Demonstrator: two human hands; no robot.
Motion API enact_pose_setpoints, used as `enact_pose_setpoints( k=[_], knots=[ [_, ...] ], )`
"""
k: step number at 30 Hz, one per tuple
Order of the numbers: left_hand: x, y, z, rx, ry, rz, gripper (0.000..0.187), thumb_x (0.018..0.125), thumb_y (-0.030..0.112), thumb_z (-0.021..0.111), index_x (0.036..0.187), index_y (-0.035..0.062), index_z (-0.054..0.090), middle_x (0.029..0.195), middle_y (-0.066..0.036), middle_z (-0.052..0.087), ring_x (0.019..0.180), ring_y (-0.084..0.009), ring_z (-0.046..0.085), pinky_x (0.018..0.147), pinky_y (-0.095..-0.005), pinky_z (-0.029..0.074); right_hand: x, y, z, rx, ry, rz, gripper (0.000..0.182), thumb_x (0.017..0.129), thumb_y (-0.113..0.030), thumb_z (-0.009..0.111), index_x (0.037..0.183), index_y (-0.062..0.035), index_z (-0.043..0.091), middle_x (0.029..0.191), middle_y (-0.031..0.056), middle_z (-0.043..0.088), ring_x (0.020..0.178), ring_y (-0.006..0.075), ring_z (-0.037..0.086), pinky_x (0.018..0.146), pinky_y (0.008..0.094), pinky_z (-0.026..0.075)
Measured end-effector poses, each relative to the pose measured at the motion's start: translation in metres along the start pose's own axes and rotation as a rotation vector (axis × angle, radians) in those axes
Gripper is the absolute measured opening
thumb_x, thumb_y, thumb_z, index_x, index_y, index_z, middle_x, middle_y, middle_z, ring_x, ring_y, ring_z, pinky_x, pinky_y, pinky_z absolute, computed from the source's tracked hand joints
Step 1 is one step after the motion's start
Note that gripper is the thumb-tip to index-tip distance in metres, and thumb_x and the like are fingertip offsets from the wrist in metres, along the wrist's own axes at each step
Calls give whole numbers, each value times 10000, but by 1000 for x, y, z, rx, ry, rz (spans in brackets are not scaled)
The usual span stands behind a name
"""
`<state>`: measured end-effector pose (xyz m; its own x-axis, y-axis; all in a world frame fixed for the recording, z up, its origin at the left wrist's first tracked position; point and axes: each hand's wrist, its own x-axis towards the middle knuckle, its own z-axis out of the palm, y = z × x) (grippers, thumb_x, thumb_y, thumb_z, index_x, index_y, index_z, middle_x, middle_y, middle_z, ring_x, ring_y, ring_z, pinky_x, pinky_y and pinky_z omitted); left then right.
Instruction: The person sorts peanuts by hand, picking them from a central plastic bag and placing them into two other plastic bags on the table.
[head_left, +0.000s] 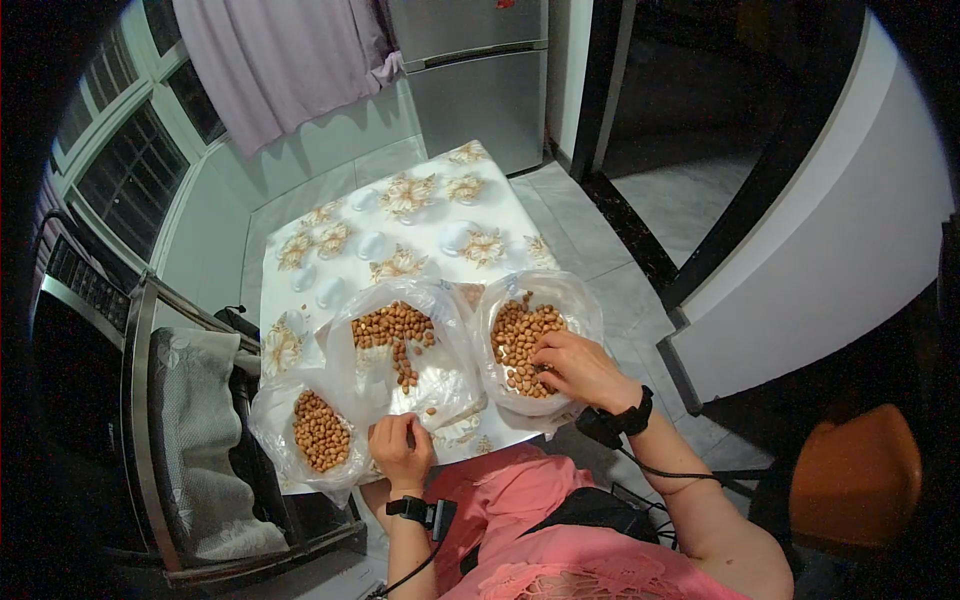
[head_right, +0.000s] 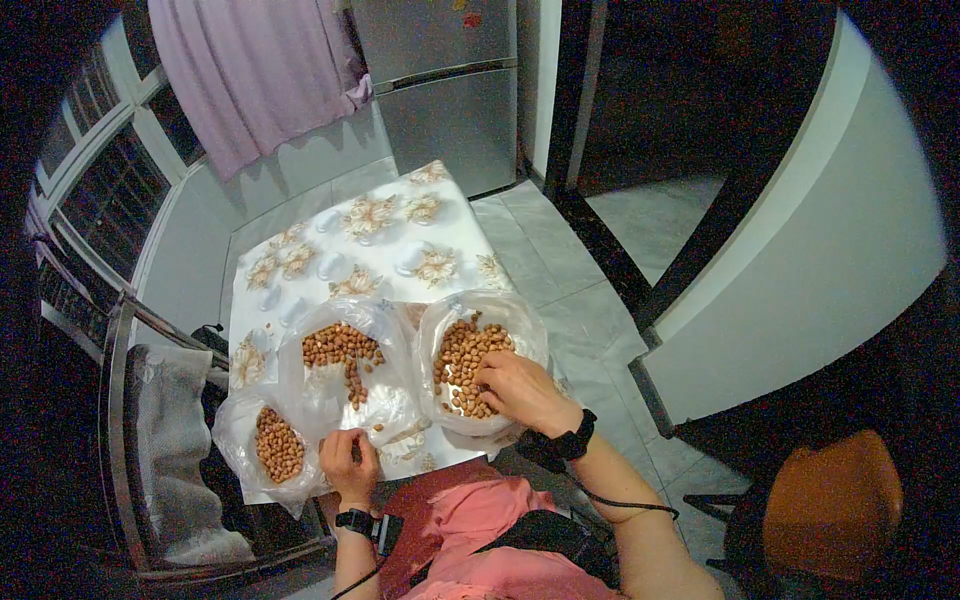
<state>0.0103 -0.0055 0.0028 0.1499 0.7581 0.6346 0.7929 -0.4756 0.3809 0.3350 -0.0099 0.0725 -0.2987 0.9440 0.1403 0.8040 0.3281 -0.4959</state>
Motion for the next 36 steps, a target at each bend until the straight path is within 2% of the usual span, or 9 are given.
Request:
enact_pose_setpoints(
  k=[8, 14, 16, 25, 36],
  knots=[
    [0, 0, 0, 13, -7, 1, 62, 769, 41, 657, 822, 68, 639, 771, -98, 607, 730, -311, 605, 702, -429, 451, 0, 2, 6, -11, 3, 9, 184, 827, -130, 738, 982, -39, 698, 1023, 94, 643, 1010, 312, 634, 868, 409, 520],
    [-1, -2, 1, 8, -1, 6, 74, 767, 43, 660, 834, 67, 643, 775, -95, 608, 737, -307, 608, 711, -428, 456, 9, -5, 17, 8, 34, -77, 120, 813, -131, 740, 915, -70, 728, 935, 96, 617, 942, 311, 616, 805, 418, 509],
    [0, 0, -1, 6, -13, 0, 75, 764, 41, 662, 833, 67, 646, 775, -93, 610, 739, -306, 610, 712, -428, 457, 14, -5, 26, -16, 81, -109, 128, 769, -153, 744, 863, -68, 730, 892, 105, 596, 913, 311, 621, 787, 437, 522],
    [0, -2, 0, 11, -10, 11, 70, 762, 37, 661, 824, 67, 647, 777, -91, 618, 741, -303, 613, 713, -429, 456, 19, -8, 38, 8, 98, -18, 118, 805, -146, 715, 882, -56, 725, 895, 111, 615, 924, 319, 631, 805, 444, 522],
    [-1, -1, 0, 11, -3, 6, 81, 763, 32, 661, 838, 63, 658, 777, -93, 620, 746, -303, 619, 723, -426, 469, 17, -9, 39, -5, 113, -6, 118, 811, -117, 697, 903, -44, 709, 927, 122, 611, 933, 340, 630, 810, 461, 521]
  ],
)
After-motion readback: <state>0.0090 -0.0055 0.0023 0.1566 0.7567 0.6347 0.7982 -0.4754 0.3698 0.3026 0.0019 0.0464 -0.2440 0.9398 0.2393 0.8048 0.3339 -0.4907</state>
